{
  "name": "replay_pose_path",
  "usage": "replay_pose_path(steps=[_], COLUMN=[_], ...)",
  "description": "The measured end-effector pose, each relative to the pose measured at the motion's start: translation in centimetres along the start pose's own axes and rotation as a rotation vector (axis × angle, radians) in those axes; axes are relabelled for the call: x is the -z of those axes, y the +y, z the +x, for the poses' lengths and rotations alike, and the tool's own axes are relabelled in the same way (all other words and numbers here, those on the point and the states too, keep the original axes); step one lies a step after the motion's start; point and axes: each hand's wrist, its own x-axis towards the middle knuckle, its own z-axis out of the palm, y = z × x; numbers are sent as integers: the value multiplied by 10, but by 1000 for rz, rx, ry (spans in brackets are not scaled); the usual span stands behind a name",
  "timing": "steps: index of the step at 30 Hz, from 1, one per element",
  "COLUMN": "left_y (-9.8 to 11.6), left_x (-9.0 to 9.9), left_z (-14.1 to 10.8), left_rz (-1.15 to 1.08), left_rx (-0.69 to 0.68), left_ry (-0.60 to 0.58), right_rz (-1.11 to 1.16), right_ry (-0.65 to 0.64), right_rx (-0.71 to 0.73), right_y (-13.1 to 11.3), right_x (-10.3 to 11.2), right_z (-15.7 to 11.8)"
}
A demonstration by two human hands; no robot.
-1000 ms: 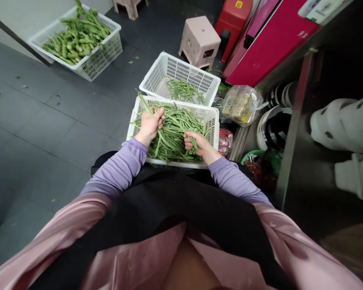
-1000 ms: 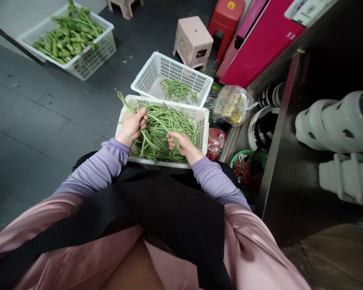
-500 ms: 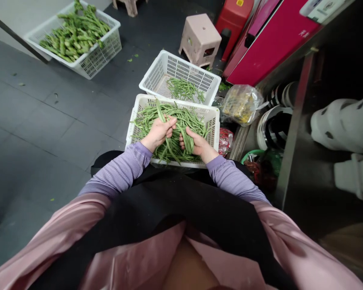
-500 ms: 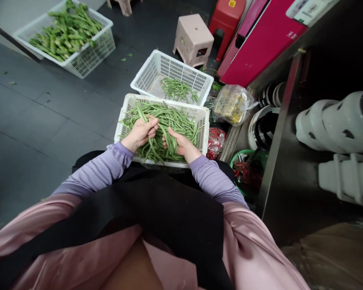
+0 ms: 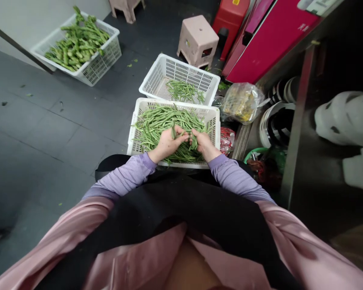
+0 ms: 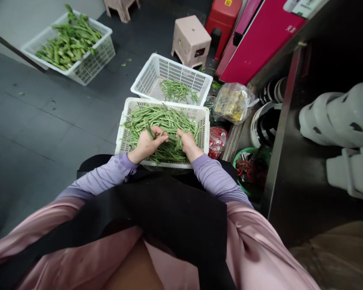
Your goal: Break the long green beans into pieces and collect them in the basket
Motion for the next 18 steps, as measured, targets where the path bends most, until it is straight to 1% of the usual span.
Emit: replay_pose_path(steps=[1,2,3,4,6,8,9,11,12,14,15,16,18], left_y=[0,-2,-4,-7,-12,-17,-18,-21,-22,-24,-25,-25,-23], left_x=[0,0,1,2,5,8,8,7,6,4,4,3,5], left_z=[-2,-2,0,2,7,12,14,16,17,18,19,20,20], left_rz=[-3,-17,-38,-62,-74,25,108,267,310,292,233,151,-38], left_rx=[11,39,77,118,171,150,122,68,59,99,143,201,319], left_ry=[-56,-101,-131,-147,-145,-99,-54,73,142,254,277,269,188], right_rz=[10,15,14,6,-4,20,38,46,36,15,10,11,14], right_ry=[28,18,-33,-125,-299,-406,-436,-453,-450,-431,-415,-391,-317], right_rx=[-30,-80,-142,-201,-280,-296,-289,-280,-274,-239,-214,-191,-172], right_y=[1,1,0,-1,-6,-10,-12,-11,-9,-1,3,6,3], right_x=[0,-1,-2,-3,-3,-4,-4,-6,-7,-9,-9,-9,-6], right_z=[1,0,-2,-6,-15,-23,-26,-32,-36,-42,-45,-46,-41])
